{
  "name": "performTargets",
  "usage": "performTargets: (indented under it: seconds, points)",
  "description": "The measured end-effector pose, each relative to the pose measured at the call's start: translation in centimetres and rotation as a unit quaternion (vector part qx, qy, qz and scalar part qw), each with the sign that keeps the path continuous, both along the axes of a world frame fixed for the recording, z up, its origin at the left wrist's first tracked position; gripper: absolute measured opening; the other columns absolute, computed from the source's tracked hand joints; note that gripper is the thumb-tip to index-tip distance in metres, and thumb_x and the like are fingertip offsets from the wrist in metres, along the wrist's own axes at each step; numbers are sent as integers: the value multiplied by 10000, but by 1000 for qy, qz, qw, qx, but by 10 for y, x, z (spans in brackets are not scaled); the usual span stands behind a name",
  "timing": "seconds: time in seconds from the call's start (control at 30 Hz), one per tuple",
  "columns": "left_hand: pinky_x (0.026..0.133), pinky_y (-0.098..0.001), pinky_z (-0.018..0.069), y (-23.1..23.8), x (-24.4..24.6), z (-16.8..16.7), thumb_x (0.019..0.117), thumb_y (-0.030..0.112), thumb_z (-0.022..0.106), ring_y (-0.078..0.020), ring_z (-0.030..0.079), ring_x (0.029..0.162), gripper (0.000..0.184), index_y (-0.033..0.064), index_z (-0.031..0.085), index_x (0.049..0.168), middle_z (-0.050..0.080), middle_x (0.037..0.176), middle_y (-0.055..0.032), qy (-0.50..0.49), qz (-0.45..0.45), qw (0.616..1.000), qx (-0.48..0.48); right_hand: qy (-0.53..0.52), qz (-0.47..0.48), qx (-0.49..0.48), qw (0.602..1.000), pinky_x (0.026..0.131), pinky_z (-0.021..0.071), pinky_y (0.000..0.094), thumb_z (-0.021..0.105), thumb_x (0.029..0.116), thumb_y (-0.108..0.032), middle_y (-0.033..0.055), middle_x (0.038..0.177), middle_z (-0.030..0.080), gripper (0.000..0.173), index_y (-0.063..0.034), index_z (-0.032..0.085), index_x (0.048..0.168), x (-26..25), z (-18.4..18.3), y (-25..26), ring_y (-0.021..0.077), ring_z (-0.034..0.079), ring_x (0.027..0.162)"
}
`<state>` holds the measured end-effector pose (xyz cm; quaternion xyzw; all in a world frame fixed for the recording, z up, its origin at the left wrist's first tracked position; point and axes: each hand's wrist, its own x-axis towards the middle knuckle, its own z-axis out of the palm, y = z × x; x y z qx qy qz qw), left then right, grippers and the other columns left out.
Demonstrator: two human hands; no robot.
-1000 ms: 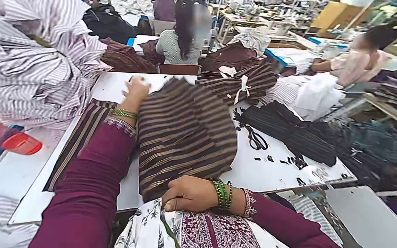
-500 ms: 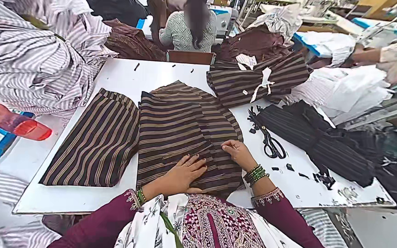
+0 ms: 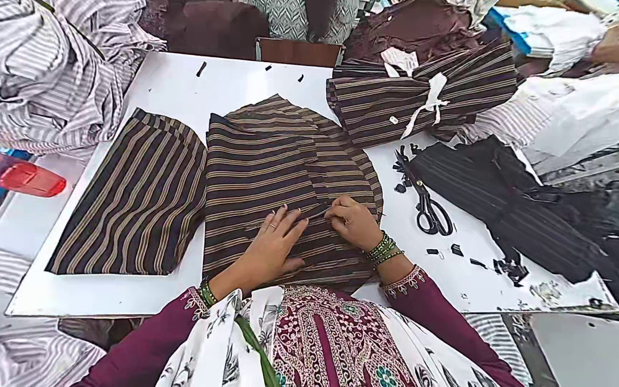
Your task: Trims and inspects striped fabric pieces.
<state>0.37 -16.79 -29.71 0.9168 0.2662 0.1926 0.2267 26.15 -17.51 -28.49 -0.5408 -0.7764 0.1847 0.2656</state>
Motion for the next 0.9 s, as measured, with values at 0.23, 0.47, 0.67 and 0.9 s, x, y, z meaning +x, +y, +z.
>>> performTargets:
  seconds: [0.23, 0.47, 0.67, 0.9]
  points:
    - [720, -546, 552, -12, 20, 14, 954, 186, 645, -445, 690, 932, 257, -38, 700, 1068, 688, 989, -241, 78, -77, 994, -16, -9, -28, -38, 999, 848, 561, 471, 529, 924, -27, 229, 1061, 700, 322, 12, 753, 1151, -5, 0, -3, 350, 693, 953]
    - [745, -520, 532, 2, 25, 37, 1030, 115, 539, -372, 697, 869, 226, -51, 683, 976, 685, 903, -212, 83, -167, 971, -151, -10, -33, -61, 998, 870, 548, 483, 551, 956, -82, 227, 1058, 696, 295, 4, 752, 1155, -3, 1, -1, 351, 686, 964]
    - [1065, -552, 471, 28, 16, 21, 982, 309, 649, -371, 593, 1288, 453, -4, 632, 1310, 654, 1317, -203, -89, 52, 995, -9, -44, -48, -205, 977, 928, 498, 539, 584, 1035, -359, 209, 1103, 670, 414, 9, 701, 1183, -12, 17, 6, 351, 653, 1035]
    - [1190, -613, 276, 24, -7, -18, 814, 743, 617, -473, 327, 1493, 1166, -135, 329, 1525, 390, 1579, -290, 16, 141, 990, 12, -85, -26, -300, 950, 937, 485, 508, 530, 1066, -190, 229, 1118, 617, 296, 80, 648, 1092, -25, 39, 14, 346, 629, 1026]
